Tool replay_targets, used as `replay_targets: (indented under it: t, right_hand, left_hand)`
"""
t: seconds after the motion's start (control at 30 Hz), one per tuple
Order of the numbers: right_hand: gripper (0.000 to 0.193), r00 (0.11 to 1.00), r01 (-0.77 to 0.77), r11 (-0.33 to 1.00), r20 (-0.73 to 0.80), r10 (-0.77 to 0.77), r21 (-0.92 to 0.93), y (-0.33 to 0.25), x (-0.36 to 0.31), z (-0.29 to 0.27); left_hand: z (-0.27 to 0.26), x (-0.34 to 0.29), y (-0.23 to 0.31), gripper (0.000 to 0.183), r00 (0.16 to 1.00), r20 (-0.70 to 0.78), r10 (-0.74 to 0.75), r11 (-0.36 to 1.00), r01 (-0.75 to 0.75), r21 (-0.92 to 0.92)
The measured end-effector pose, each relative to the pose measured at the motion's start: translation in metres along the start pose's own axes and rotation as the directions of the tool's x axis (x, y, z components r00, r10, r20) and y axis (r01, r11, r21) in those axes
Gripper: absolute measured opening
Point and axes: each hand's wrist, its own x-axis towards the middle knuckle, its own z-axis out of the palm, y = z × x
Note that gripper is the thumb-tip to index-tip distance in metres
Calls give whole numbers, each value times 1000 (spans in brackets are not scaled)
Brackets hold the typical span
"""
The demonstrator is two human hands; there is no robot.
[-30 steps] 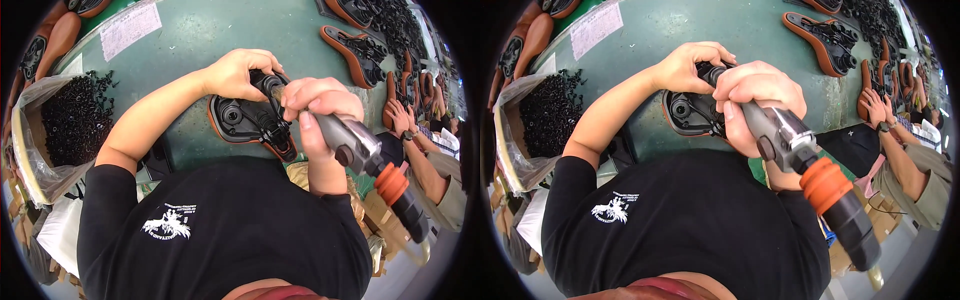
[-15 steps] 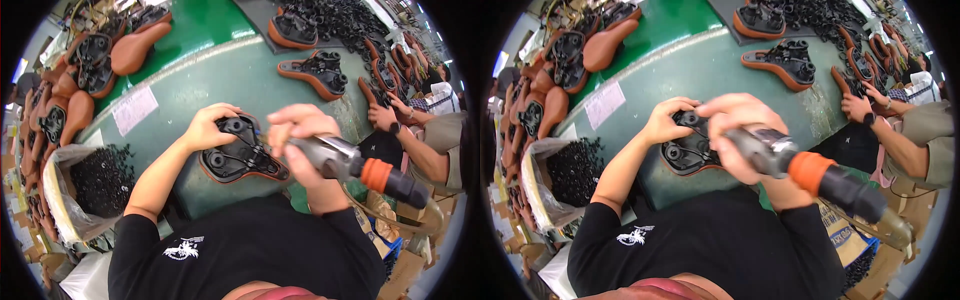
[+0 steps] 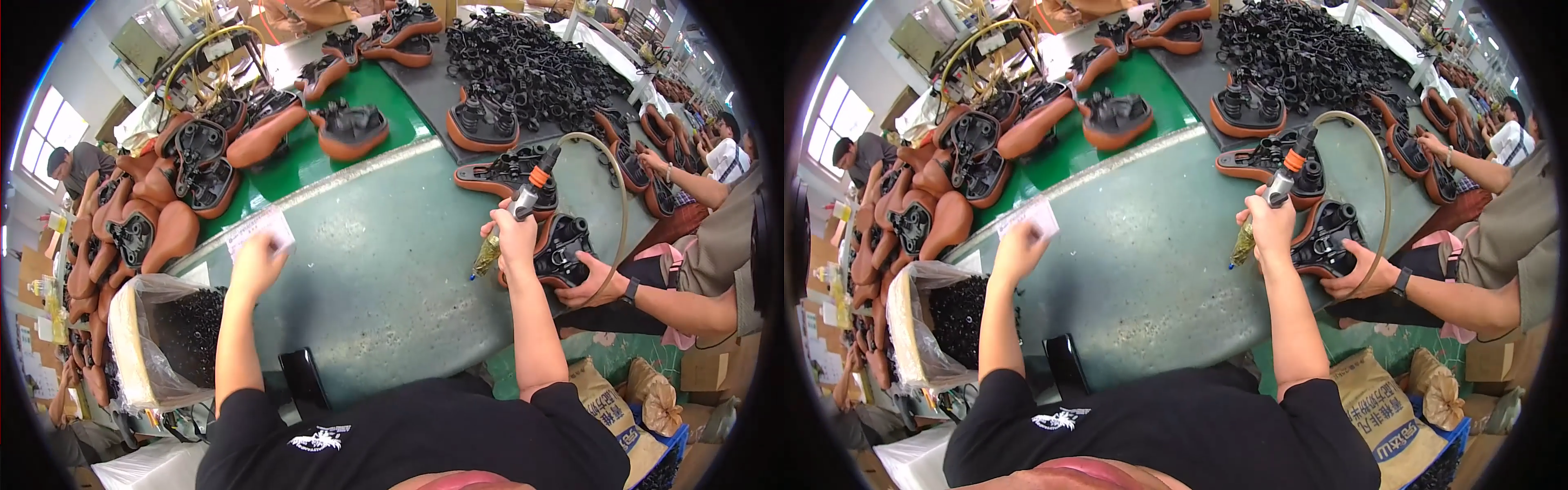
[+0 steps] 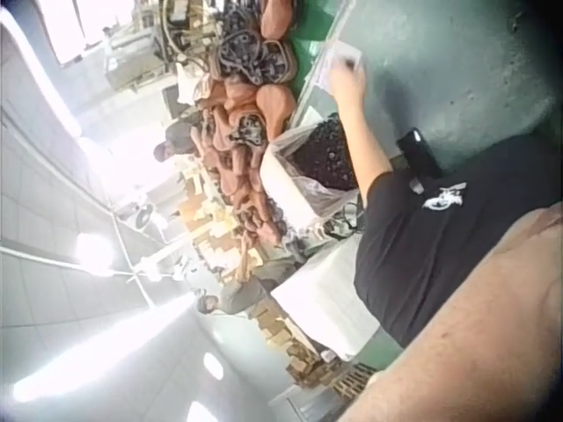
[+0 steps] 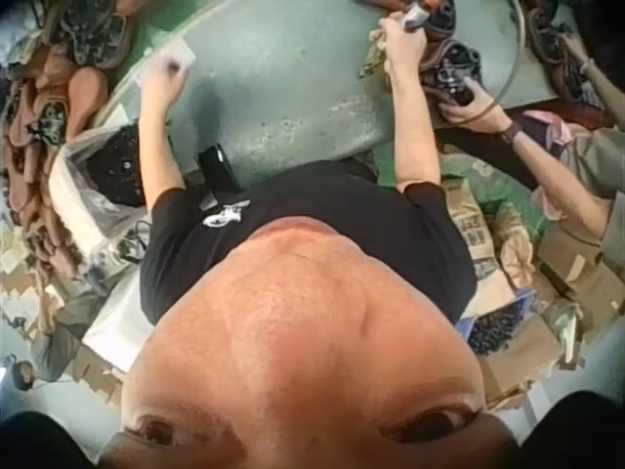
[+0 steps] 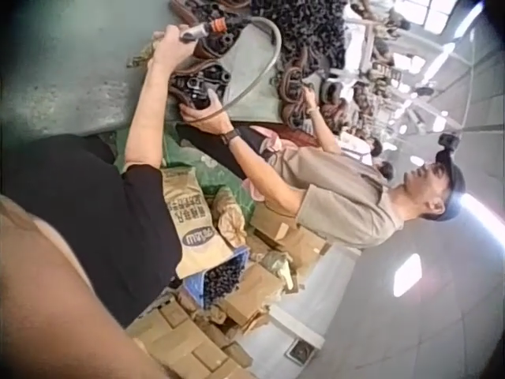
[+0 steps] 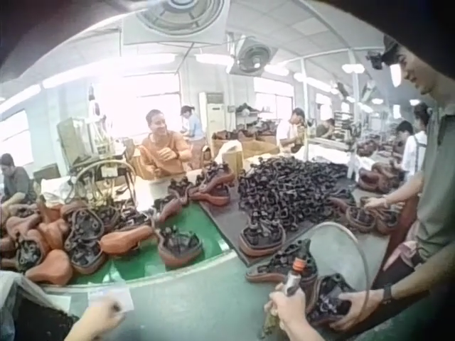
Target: Assembling bicycle saddles by attaching plastic base components using a pneumatic screwdriver on a factory production line.
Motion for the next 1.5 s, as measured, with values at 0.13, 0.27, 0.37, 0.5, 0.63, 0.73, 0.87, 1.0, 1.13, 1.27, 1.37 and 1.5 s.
replay_targets:
  t: [0.13, 0.27, 0.37, 0.5, 0.63, 0.73, 0.87, 1.0, 1.13, 1.27, 1.37, 1.5]
  right_hand:
    - [17, 1000, -11, 1000, -14, 11, 25, 14, 30, 22]
    - [18, 999, 26, 999, -23, -26, 30, 23, 48, 51]
    - [17, 998, -48, 995, -33, 52, 89, 21, 61, 58]
    - [21, 976, -144, 989, 161, 149, -43, 29, 37, 43]
    - [24, 816, -271, 933, 458, 353, -236, 19, -37, 15]
    - [23, 635, -280, 890, 626, 453, -360, -2, -81, -12]
    - [27, 520, -191, 805, 637, 569, -562, -31, -115, -39]
    - [25, 593, -146, 909, 701, 396, -390, -84, -121, -34]
    - [31, 550, 54, 926, 763, -340, 374, -94, -135, 6]
    - [25, 519, 57, 853, 714, -469, 520, -119, -169, 53]
    - [34, 377, 24, 866, 798, -470, 499, -112, -163, 58]
    - [39, 380, 14, 887, 818, -432, 462, -101, -172, 59]
  left_hand:
    - [-15, -98, -90, 44, 852, 134, -506, 805, 410, 428]
    - [0, -149, -108, 36, 868, 33, -496, 818, 454, 354]
    - [14, -155, -110, 24, 901, -73, -429, 871, 433, 232]
    - [16, -151, -97, 16, 920, -146, -364, 903, 387, 185]
    - [23, -149, -112, 12, 917, -229, -326, 924, 360, 129]
    - [21, -137, -94, 12, 913, -283, -294, 929, 343, 138]
    - [22, -135, -73, 13, 895, -404, -191, 964, 248, 94]
    - [26, -130, -11, 6, 873, -305, -382, 824, 172, -540]
    - [41, -125, 85, 13, 981, 55, -187, 105, 76, -992]
    - [74, -150, 145, 22, 968, 155, 199, -467, 233, -853]
    - [83, -155, 157, 22, 966, 116, 231, -612, 237, -754]
    - [86, -159, 154, 20, 974, 104, 203, -570, 204, -796]
